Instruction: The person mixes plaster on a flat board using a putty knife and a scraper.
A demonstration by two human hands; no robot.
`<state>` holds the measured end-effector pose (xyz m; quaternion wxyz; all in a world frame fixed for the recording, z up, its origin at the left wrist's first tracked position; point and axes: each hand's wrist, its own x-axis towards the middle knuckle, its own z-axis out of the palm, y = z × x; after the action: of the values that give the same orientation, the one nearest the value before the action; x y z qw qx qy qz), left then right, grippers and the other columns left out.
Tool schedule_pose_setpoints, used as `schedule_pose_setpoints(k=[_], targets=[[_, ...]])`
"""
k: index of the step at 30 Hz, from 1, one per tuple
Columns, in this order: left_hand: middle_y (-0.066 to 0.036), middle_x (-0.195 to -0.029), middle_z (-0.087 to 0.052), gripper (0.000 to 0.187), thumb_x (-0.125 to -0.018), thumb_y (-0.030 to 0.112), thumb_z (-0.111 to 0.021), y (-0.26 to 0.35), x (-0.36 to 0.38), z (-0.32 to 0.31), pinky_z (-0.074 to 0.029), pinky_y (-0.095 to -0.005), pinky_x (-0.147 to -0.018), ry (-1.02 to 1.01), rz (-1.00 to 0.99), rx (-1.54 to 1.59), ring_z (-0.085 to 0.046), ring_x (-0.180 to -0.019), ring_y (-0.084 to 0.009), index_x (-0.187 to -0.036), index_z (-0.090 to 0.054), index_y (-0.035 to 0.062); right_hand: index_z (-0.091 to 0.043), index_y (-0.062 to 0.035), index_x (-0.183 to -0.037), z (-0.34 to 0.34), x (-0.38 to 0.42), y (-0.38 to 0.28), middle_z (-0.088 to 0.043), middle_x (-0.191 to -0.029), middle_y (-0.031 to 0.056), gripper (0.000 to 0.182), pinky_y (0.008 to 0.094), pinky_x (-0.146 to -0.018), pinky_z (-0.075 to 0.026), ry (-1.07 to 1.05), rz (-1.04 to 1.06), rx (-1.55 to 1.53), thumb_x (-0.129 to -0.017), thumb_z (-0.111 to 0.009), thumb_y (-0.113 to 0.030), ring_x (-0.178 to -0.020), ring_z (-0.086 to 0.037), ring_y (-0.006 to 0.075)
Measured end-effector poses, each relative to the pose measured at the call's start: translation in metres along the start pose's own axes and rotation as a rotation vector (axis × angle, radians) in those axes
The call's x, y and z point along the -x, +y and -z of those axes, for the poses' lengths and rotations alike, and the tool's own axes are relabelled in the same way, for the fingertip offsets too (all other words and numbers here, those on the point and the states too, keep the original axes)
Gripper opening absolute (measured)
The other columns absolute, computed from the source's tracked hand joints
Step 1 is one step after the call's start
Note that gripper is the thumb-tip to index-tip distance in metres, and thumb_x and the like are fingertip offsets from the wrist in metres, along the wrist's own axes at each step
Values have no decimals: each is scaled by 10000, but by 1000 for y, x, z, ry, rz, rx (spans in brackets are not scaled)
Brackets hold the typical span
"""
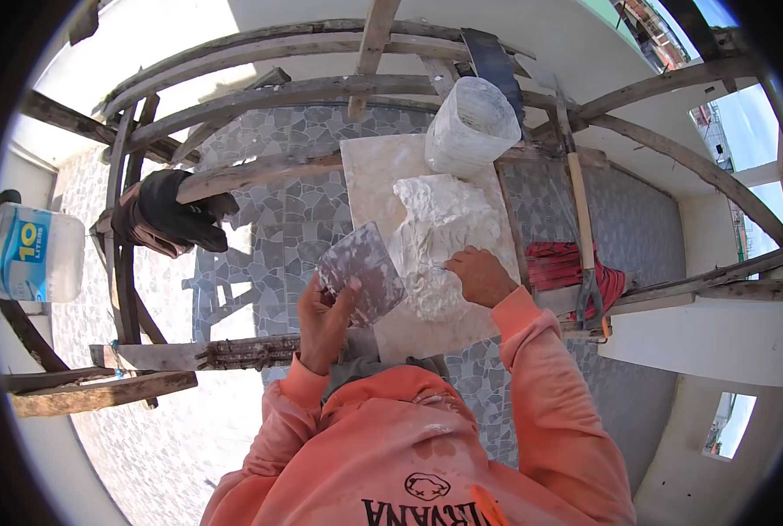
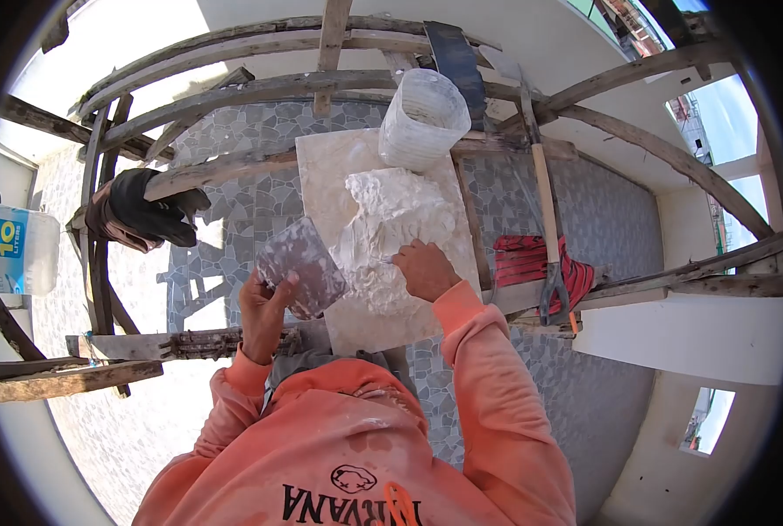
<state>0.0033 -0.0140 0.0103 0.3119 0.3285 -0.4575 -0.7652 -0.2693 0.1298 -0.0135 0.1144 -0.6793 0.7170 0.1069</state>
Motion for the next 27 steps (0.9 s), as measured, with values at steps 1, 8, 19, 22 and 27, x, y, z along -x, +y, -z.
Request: schedule_pose_setpoints(k=[1,8,19,22,27], targets=[[-29,-1001,-668,281,-916,76,-660,1,-2,-1,-496,-225,-686,-5,1,7,-604,-832,-64,-1170,-573,-8,-653,-89,-1021,18,3,6,-637,-999,41,235,354,-788,-472,2,-14,-46,-791,-627,-126,-1004,-571,233],[-20,-969,-663,276,-923,85,-655,-7,-4,-1,-471,-201,-638,-39,14,-19,-589,-787,-43,-1174,-574,4,-640,-71,-1053,-41,22,7,-644,-1036,60,308,386,-815,-476,-29,-151,-37,-744,-643,-74,-1040,-565,260],[-9,-971,-661,270,-921,92,-662,-5,-2,-5,-462,-204,-653,-53,34,-46,-572,-790,-40,-1165,-585,2,-615,-55,-1017,-54,38,16,-627,-1025,64,312,380,-795,-484,43,-196,70,-707,-648,-67,-1008,-565,258],[-13,-983,-663,279,-921,90,-662,2,0,-8,-472,-206,-671,-56,42,-31,-580,-811,-45,-1172,-583,-1,-606,-60,-1055,-11,45,30,-620,-1036,69,331,384,-810,-481,79,-215,14,-727,-646,-83,-1021,-561,258],[-19,-993,-665,274,-921,89,-661,-1,1,-6,-485,-217,-700,-59,23,-47,-590,-831,-55,-1167,-586,-6,-603,-72,-1100,-46,37,28,-613,-1061,49,351,393,-839,-471,-8,-323,138,-753,-646,-100,-1055,-547,250]])
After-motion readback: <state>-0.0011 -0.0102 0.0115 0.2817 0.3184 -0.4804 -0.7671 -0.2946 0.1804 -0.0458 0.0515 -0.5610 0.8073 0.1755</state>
